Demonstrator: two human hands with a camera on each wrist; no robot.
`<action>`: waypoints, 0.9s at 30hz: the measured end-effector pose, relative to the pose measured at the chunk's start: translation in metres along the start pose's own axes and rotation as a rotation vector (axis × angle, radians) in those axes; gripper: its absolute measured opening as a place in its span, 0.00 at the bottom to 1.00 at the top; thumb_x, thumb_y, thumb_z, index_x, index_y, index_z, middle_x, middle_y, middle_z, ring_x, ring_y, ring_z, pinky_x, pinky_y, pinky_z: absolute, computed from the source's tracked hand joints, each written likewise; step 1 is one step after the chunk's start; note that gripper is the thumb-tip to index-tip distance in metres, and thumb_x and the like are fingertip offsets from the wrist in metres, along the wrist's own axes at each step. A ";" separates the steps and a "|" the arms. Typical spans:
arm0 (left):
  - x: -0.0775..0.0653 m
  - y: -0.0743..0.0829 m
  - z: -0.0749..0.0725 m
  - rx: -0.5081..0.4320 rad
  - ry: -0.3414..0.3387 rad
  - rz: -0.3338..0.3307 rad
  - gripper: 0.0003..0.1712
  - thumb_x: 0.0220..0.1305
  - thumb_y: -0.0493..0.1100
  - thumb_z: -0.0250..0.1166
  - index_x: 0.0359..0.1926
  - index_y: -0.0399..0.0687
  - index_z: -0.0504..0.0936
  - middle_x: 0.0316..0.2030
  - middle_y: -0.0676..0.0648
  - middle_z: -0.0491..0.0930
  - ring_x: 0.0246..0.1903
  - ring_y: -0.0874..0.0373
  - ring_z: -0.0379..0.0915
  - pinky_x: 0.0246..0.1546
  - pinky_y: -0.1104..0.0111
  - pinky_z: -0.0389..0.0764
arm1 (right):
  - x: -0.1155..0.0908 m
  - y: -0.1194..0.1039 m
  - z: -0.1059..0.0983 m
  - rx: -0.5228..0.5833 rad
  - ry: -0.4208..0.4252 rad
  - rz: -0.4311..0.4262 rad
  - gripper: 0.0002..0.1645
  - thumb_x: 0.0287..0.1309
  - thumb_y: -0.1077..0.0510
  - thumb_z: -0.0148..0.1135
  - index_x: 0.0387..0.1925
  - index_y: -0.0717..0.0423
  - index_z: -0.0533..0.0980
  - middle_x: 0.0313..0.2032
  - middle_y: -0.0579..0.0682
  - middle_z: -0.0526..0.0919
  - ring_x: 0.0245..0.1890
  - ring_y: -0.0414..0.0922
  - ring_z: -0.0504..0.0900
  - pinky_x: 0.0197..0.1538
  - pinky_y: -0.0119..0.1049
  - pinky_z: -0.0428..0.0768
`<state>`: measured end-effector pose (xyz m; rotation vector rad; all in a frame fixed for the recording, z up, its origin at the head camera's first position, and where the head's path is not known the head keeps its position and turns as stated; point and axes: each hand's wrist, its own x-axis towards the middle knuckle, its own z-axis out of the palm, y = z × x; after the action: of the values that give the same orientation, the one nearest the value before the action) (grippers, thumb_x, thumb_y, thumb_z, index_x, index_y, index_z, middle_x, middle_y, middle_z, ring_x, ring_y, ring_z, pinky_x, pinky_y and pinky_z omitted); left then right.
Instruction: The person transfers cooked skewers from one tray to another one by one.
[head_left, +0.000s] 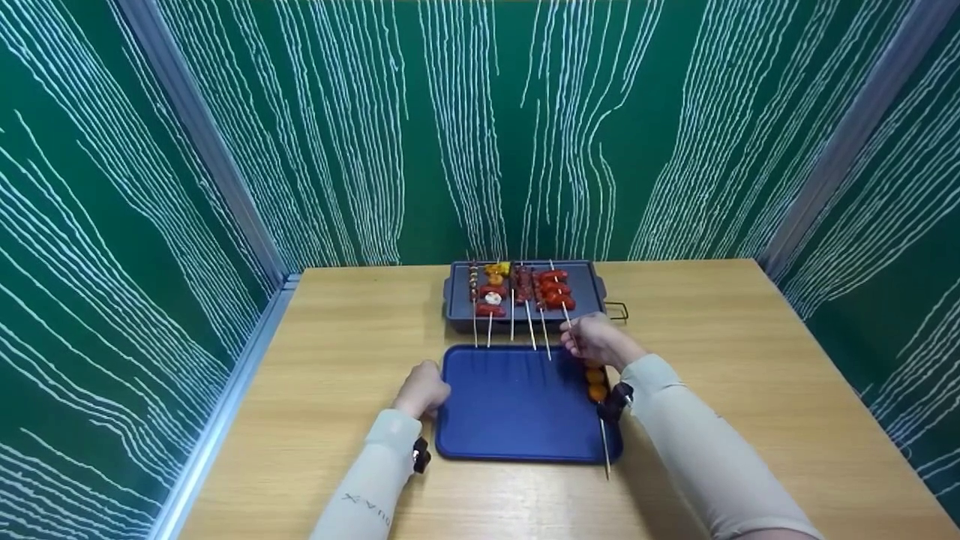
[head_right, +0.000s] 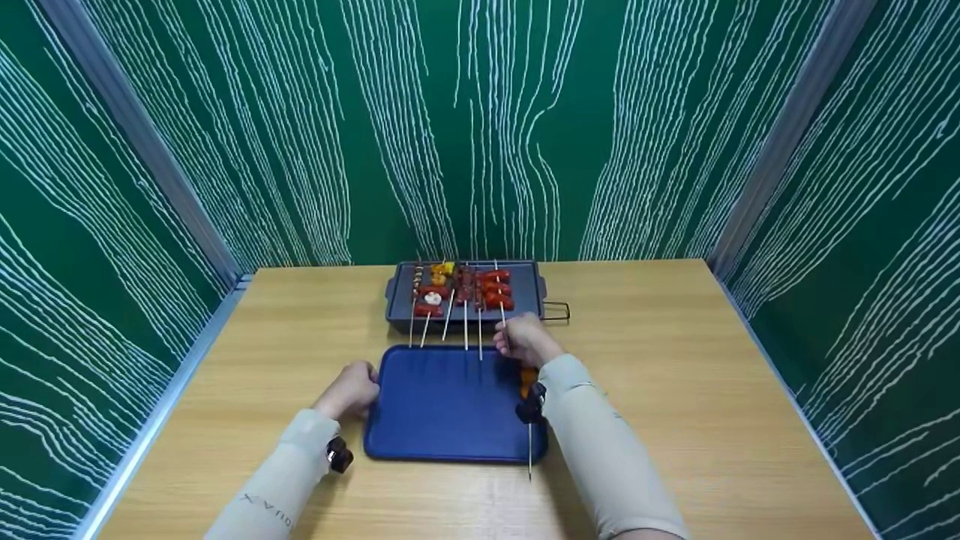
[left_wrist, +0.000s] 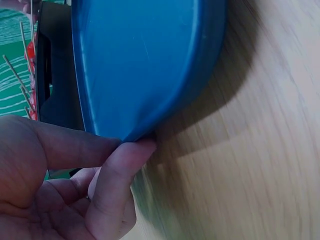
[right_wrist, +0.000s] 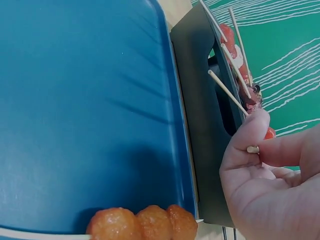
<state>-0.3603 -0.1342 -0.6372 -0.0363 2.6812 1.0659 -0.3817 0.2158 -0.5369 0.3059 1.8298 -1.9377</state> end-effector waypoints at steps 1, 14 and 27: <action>-0.003 0.003 -0.001 -0.006 0.001 -0.003 0.08 0.57 0.29 0.54 0.34 0.38 0.78 0.27 0.39 0.82 0.13 0.51 0.81 0.13 0.60 0.86 | 0.000 0.000 0.000 0.004 0.000 -0.004 0.12 0.76 0.72 0.41 0.52 0.67 0.70 0.25 0.47 0.79 0.22 0.38 0.76 0.26 0.26 0.77; -0.014 0.014 -0.006 -0.030 0.013 -0.004 0.07 0.56 0.28 0.53 0.30 0.36 0.78 0.27 0.31 0.83 0.10 0.48 0.80 0.10 0.57 0.84 | -0.012 -0.008 0.000 -0.015 -0.003 -0.037 0.11 0.76 0.71 0.41 0.49 0.63 0.71 0.25 0.46 0.80 0.22 0.37 0.76 0.26 0.26 0.78; -0.040 0.036 -0.018 -0.032 0.038 -0.008 0.08 0.56 0.26 0.52 0.32 0.34 0.78 0.30 0.30 0.82 0.10 0.50 0.79 0.10 0.59 0.84 | -0.021 -0.015 0.000 -0.009 0.016 -0.048 0.09 0.78 0.69 0.42 0.50 0.64 0.70 0.24 0.46 0.79 0.22 0.39 0.77 0.26 0.27 0.79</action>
<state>-0.3301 -0.1224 -0.5906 -0.0742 2.6946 1.1171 -0.3701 0.2196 -0.5142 0.2777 1.8712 -1.9637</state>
